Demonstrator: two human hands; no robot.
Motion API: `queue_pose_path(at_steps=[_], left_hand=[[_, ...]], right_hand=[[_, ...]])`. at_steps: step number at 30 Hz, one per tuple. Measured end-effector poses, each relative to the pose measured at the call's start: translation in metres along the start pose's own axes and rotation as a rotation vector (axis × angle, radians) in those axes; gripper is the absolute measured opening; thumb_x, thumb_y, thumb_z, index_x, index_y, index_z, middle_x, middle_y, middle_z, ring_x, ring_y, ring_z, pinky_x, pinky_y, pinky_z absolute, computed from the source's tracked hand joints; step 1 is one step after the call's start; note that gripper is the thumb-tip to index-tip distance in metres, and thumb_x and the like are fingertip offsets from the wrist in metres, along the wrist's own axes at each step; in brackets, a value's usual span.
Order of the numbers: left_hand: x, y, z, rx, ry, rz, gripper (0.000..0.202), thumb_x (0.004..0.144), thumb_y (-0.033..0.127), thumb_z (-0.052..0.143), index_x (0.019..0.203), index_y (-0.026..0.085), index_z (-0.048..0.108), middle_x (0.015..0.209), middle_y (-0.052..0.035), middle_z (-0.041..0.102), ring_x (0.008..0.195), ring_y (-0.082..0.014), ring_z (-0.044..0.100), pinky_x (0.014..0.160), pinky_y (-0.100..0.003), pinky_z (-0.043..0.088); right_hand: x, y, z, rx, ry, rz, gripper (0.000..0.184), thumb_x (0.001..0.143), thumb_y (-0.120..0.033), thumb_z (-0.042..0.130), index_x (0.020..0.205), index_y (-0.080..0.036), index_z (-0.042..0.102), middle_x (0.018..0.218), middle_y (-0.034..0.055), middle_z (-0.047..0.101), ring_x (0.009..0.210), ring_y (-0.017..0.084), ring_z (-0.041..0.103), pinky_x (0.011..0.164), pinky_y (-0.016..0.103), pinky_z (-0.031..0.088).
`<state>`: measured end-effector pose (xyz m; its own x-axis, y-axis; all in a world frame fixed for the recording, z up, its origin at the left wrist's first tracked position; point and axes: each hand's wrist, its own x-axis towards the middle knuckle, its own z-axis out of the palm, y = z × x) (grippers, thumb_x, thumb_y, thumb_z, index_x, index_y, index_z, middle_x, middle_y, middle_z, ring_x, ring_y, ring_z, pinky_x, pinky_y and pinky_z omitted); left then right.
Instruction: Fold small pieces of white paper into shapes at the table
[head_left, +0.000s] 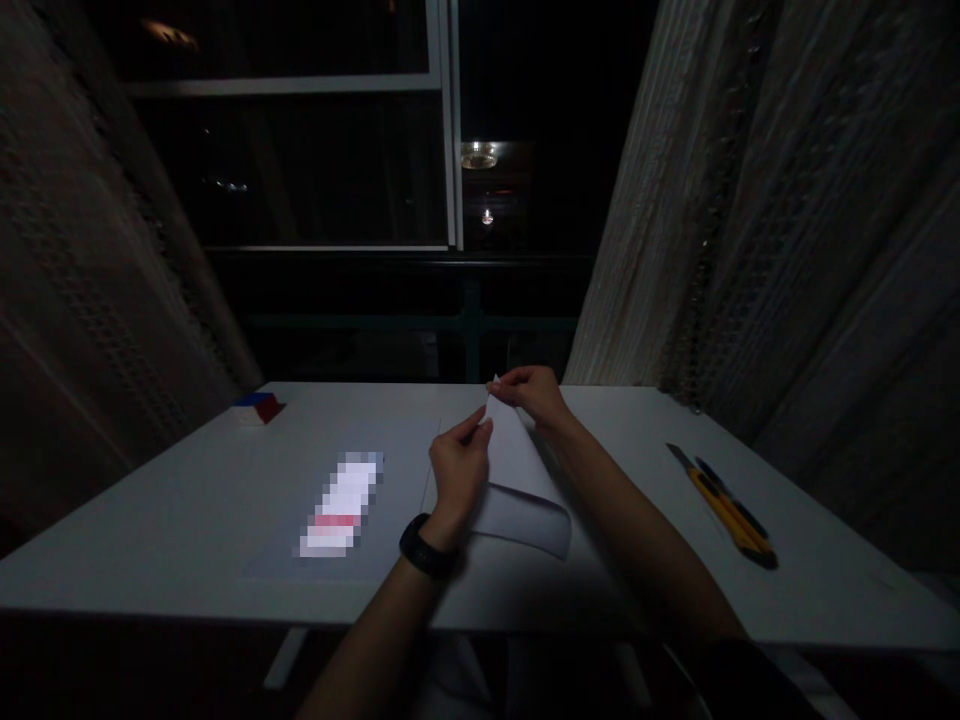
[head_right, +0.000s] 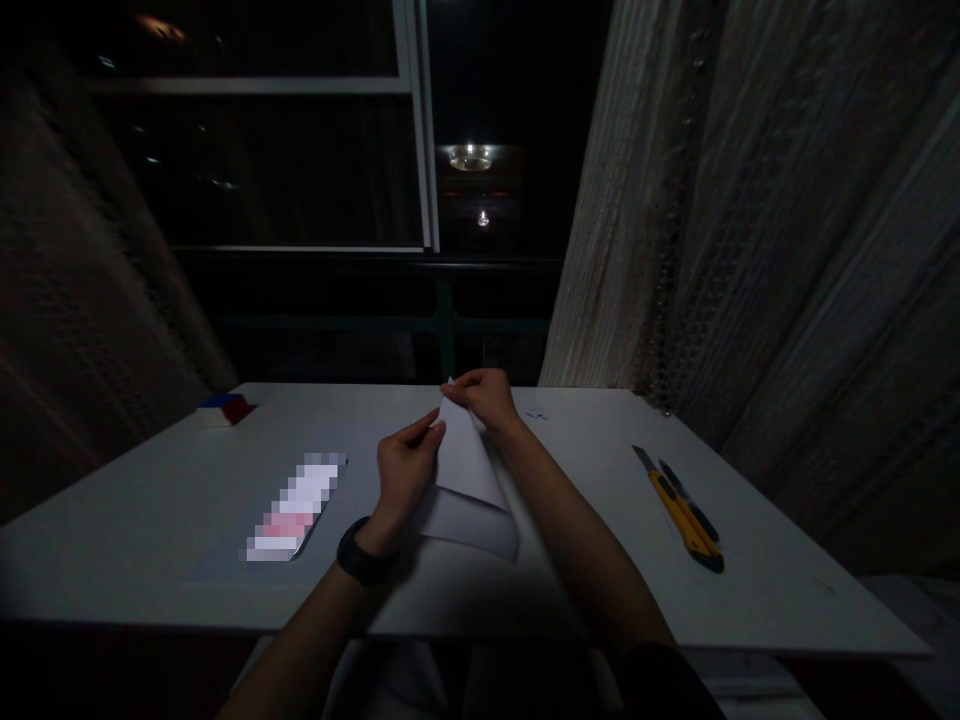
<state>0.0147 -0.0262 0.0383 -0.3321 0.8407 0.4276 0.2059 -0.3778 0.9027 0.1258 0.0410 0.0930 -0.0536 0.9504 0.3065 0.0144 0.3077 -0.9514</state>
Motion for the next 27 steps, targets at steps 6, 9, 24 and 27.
queue_pose_path(at_steps=[6, 9, 24, 27], left_hand=[[-0.001, -0.001, -0.001, -0.024, -0.022, -0.014, 0.034, 0.072, 0.029, 0.062, 0.104, 0.015, 0.065, 0.093, -0.0091, 0.069, 0.082, -0.02, 0.064, 0.075, -0.03, 0.048], [-0.002, -0.001, -0.002, -0.029, -0.025, -0.006, 0.034, 0.073, 0.028, 0.062, 0.105, 0.015, 0.064, 0.093, -0.0082, 0.07, 0.081, -0.0187, 0.064, 0.075, -0.029, 0.048], [0.0, -0.005, -0.005, -0.03, -0.035, -0.005, 0.032, 0.072, 0.027, 0.063, 0.101, 0.016, 0.066, 0.092, -0.0081, 0.07, 0.081, -0.0197, 0.065, 0.076, -0.03, 0.048], [0.0, -0.005, -0.004, -0.042, -0.034, -0.027, 0.031, 0.071, 0.026, 0.064, 0.1, 0.016, 0.067, 0.09, -0.0078, 0.07, 0.08, -0.0193, 0.065, 0.077, -0.03, 0.048]], right_hand=[[0.005, 0.004, 0.003, 0.016, 0.023, -0.006, 0.028, 0.043, -0.035, 0.075, 0.054, -0.012, 0.062, 0.05, 0.0006, 0.058, 0.046, 0.009, 0.047, 0.047, 0.024, 0.036], [0.005, 0.003, 0.005, -0.011, 0.043, -0.035, 0.029, 0.045, -0.036, 0.075, 0.055, -0.012, 0.063, 0.051, 0.0011, 0.059, 0.046, 0.009, 0.047, 0.047, 0.024, 0.036], [0.012, 0.016, 0.005, -0.208, 0.102, -0.188, 0.027, 0.053, -0.04, 0.07, 0.058, -0.015, 0.063, 0.056, 0.0018, 0.06, 0.051, 0.012, 0.051, 0.049, 0.023, 0.037], [0.012, 0.019, 0.005, -0.222, 0.136, -0.182, 0.029, 0.056, -0.044, 0.067, 0.054, -0.016, 0.059, 0.05, -0.0008, 0.055, 0.048, 0.01, 0.046, 0.047, 0.023, 0.034]])
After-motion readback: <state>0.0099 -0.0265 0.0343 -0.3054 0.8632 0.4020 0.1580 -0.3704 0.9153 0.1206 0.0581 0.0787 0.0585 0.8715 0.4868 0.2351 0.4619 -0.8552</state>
